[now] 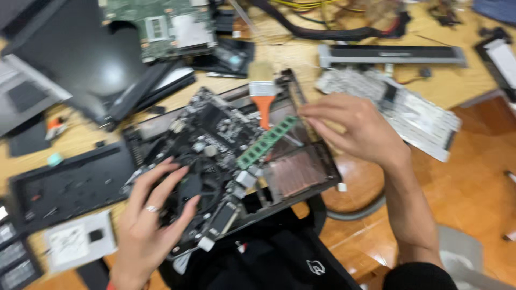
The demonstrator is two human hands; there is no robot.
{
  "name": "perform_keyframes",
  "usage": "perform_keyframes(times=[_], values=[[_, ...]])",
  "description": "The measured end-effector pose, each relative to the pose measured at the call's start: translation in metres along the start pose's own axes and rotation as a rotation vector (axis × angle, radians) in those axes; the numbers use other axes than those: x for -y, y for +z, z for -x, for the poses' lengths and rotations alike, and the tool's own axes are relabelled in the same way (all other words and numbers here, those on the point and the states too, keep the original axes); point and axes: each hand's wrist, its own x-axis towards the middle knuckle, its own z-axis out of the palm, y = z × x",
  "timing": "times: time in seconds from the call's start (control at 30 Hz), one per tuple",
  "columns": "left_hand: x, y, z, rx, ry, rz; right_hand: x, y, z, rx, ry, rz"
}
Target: The person removes a cooling fan from a motherboard, uses a brush and a thin tool to clean the processor surface, and inserts a memory module into a slot.
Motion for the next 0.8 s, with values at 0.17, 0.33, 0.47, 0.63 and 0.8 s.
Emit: perform_keyframes(times=[0.17,0.33,0.47,0.63,0.8], values=[[0.000,-0.006,-0.003,0.040,-0.046,0.048,0.044,0.021,-0.027,0.032,-0.224,-0.076],[-0.003,-0.019,-0.002,0.128,-0.049,0.009,0.055,0.037,-0.042,0.084,-0.295,-0.051],[-0.003,-0.020,0.000,0.138,0.087,-0.202,0.039,0.036,-0.044,0.150,-0.309,-0.013],[0.003,-0.021,0.005,0.190,0.015,-0.118,0.019,0.036,-0.027,0.218,-0.230,-0.020],[0.007,-0.015,0.008,0.130,0.018,-0.041,0.017,0.034,-0.024,-0.035,-0.108,0.088]])
